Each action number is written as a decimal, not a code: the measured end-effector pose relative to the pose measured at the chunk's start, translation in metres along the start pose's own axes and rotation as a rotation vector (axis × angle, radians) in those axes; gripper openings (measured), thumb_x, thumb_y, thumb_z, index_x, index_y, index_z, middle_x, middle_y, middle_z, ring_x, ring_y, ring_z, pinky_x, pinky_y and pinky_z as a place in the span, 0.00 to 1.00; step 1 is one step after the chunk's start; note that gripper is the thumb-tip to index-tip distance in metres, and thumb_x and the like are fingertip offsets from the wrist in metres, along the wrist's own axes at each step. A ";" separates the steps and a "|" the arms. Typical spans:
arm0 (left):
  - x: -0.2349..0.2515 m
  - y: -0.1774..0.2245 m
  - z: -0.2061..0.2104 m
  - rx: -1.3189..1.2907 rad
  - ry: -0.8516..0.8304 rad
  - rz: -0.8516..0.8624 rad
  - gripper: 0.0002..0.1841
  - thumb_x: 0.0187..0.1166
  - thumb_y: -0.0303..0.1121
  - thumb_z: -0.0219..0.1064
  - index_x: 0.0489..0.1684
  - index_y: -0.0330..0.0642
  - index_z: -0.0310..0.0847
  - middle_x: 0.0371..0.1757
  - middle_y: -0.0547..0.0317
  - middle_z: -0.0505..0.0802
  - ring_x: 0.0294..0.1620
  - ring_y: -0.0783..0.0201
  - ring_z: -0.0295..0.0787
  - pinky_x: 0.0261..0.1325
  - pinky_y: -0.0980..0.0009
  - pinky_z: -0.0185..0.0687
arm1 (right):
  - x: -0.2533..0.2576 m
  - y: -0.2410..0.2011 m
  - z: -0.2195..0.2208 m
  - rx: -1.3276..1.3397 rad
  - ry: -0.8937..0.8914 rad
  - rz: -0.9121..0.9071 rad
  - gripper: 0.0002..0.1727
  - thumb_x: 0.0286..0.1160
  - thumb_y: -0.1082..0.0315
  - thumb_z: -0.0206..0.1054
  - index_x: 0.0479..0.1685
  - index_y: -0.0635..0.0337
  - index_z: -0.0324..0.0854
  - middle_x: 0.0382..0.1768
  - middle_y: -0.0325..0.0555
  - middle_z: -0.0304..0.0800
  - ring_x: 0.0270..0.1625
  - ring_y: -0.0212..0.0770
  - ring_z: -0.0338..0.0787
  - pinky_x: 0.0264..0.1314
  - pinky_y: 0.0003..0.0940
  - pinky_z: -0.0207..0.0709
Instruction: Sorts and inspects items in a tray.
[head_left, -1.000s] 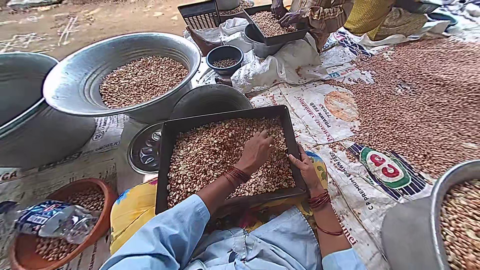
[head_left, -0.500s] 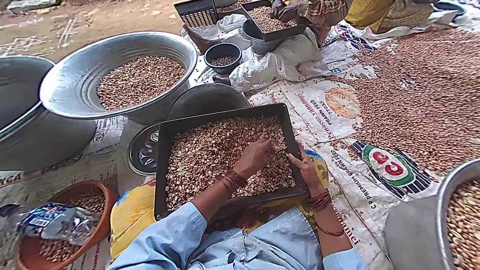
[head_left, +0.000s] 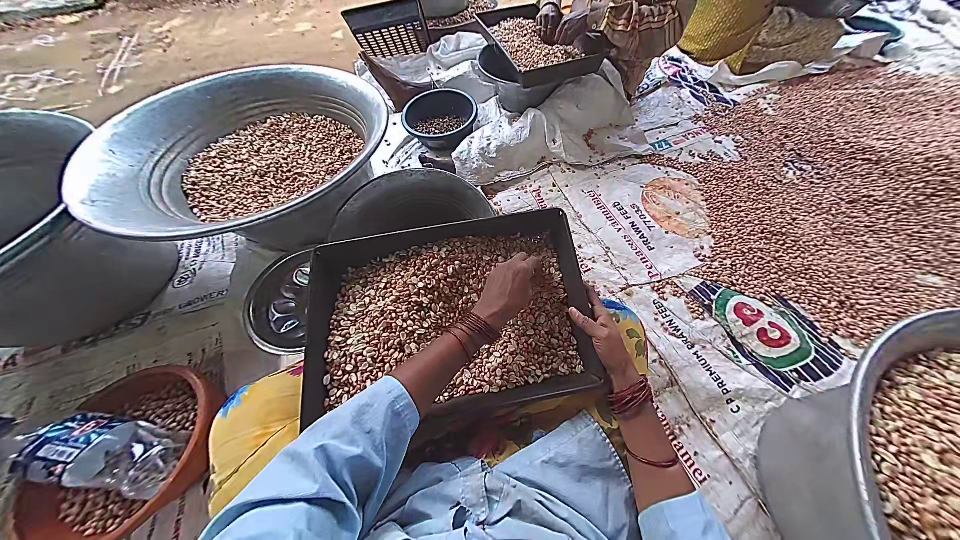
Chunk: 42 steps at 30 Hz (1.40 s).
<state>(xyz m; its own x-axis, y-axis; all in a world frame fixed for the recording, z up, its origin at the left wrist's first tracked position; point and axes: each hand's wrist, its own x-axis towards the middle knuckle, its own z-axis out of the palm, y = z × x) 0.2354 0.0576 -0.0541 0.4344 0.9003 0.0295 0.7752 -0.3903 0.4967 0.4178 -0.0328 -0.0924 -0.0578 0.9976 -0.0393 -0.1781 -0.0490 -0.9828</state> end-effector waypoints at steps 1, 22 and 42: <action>0.001 0.002 0.002 0.040 -0.015 -0.001 0.11 0.83 0.26 0.62 0.54 0.33 0.88 0.51 0.38 0.91 0.52 0.40 0.91 0.56 0.44 0.85 | -0.001 0.000 0.000 0.006 0.003 0.005 0.37 0.82 0.74 0.56 0.91 0.70 0.47 0.80 0.54 0.70 0.69 0.22 0.81 0.69 0.15 0.76; -0.094 0.012 -0.004 -0.048 -0.539 0.269 0.25 0.79 0.18 0.56 0.72 0.50 0.85 0.63 0.41 0.89 0.61 0.40 0.88 0.59 0.39 0.82 | -0.003 -0.002 0.001 -0.021 0.018 0.012 0.37 0.82 0.74 0.54 0.91 0.69 0.45 0.77 0.53 0.73 0.65 0.22 0.84 0.65 0.15 0.78; -0.091 0.022 0.019 -0.056 -0.389 0.215 0.13 0.84 0.33 0.62 0.48 0.32 0.89 0.55 0.39 0.90 0.64 0.41 0.85 0.62 0.46 0.81 | -0.002 0.001 0.000 -0.003 0.019 0.005 0.38 0.82 0.74 0.55 0.91 0.70 0.44 0.79 0.55 0.72 0.66 0.23 0.83 0.67 0.15 0.77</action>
<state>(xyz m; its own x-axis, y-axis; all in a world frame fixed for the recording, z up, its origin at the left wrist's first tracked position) 0.2214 -0.0369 -0.0625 0.7316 0.6559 -0.1858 0.6268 -0.5399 0.5619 0.4176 -0.0350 -0.0933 -0.0402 0.9981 -0.0473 -0.1752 -0.0536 -0.9831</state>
